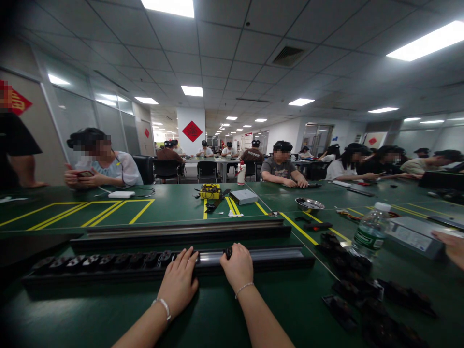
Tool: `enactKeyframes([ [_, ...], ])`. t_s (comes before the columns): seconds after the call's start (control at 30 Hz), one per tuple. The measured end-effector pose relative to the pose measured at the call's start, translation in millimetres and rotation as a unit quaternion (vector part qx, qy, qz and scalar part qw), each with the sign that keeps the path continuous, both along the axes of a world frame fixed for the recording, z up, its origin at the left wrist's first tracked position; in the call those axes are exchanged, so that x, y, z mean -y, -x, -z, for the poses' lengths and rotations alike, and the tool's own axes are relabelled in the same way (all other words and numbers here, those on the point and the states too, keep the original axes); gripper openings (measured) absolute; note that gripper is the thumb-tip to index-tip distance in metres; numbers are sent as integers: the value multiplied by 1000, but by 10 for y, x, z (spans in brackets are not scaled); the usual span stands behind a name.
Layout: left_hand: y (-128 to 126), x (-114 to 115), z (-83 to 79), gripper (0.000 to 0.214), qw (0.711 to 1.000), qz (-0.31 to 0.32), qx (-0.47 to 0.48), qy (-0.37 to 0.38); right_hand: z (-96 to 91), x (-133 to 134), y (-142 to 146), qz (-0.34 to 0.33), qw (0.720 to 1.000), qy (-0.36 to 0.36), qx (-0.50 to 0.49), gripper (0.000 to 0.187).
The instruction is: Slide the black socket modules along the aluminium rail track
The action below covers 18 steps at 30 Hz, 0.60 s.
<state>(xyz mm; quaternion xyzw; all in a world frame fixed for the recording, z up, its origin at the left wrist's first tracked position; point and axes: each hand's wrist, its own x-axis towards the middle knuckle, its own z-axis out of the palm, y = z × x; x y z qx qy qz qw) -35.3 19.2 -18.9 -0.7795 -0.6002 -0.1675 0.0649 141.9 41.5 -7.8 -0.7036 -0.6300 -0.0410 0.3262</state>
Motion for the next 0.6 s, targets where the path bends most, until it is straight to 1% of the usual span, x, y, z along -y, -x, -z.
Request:
enactKeyframes([
  [0.33,-10,14,-29,62,1000,-3,-1,9,32,-19,-27,-6,1000,-12,-7,34],
  [0.6,4,-5,10,62,1000,0,4,1,-28,6,-22,-15,1000,-3,-8,25],
])
